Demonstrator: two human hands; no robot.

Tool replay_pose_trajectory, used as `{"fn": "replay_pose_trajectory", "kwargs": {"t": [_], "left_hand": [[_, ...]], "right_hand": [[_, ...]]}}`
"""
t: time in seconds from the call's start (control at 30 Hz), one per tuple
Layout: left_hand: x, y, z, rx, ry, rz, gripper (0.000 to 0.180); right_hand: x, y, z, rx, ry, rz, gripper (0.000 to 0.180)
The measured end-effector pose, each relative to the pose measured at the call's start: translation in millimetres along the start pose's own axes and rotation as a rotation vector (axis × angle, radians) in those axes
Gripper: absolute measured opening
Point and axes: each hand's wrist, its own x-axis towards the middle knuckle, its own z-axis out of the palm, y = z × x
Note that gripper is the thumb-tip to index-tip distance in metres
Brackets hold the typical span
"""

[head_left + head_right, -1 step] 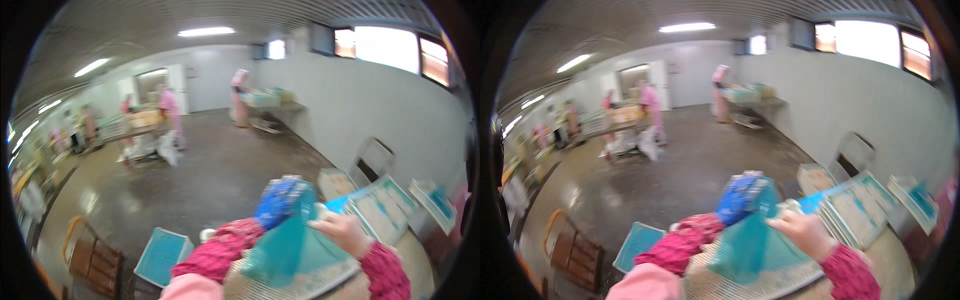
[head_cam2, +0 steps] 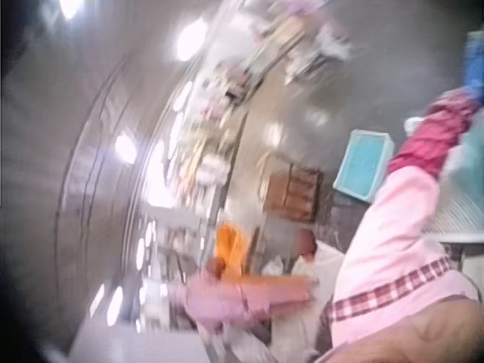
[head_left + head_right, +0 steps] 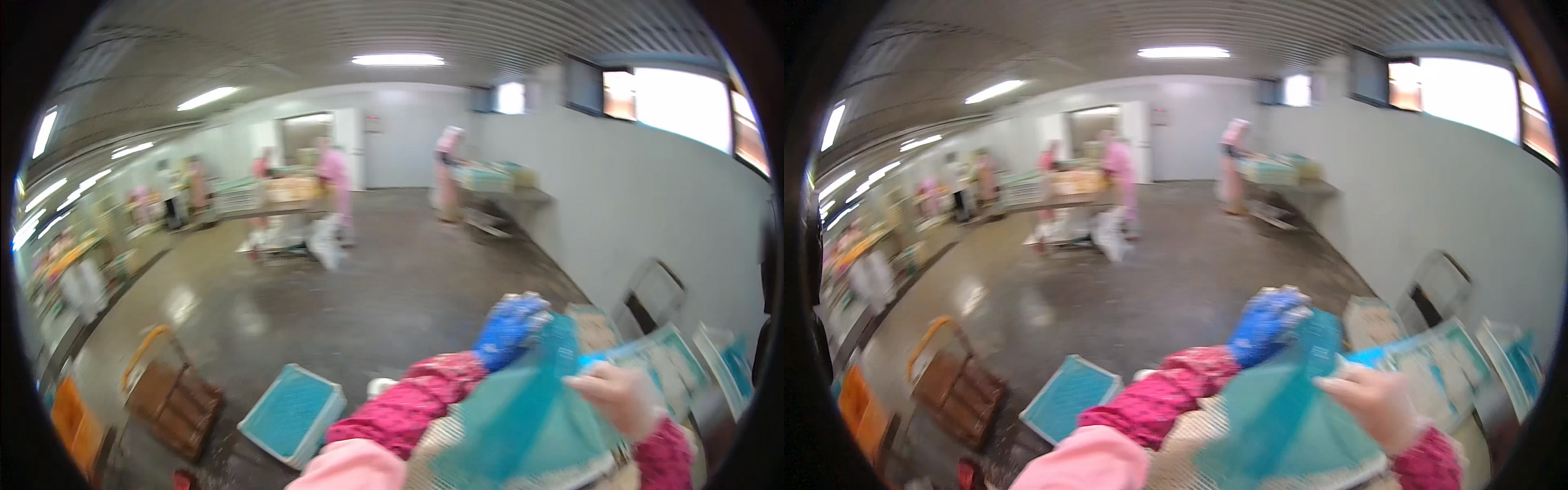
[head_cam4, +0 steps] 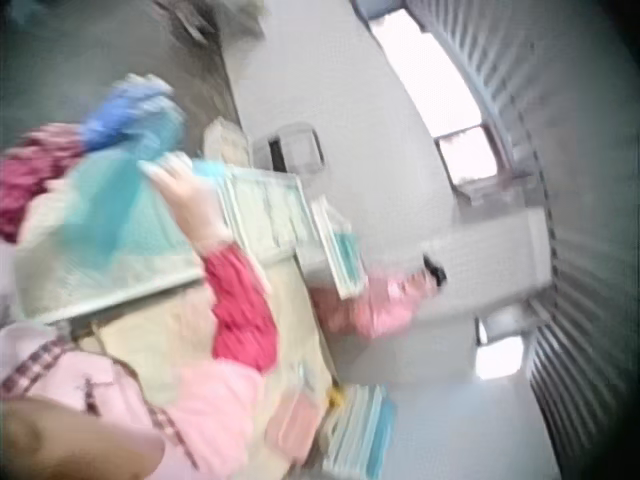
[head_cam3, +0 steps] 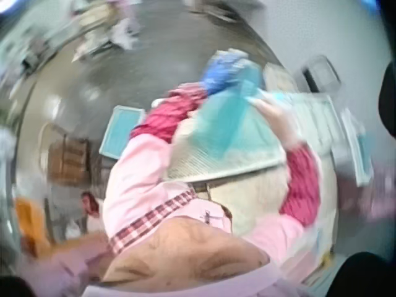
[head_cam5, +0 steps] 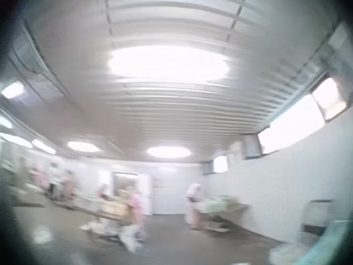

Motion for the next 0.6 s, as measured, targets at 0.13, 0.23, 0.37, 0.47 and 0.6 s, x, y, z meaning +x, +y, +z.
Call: {"fn": "replay_pose_trajectory", "kwargs": {"t": [0.13,0.23,0.37,0.47,0.6], "left_hand": [[11,-2,10,-0.138,-0.094,-0.064,0.024],[4,-10,9,-0.335,-0.184,-0.315,0.021],[-4,-19,0,-0.253,-0.272,-0.157,0.02],[-1,-44,0,0.358,-0.486,-0.139,0.009],[63,-83,-84,0.745,-0.212,-0.309,0.009]], "right_hand": [[-56,44,-61,-0.053,0.032,0.151,0.016],[-62,93,-79,-0.137,-0.054,0.2,0.029],[-43,151,-75,-0.228,-0.005,0.209,0.023],[-27,197,-55,-0.555,0.084,0.161,0.023],[14,202,-75,-0.793,0.476,0.191,0.017]]}}
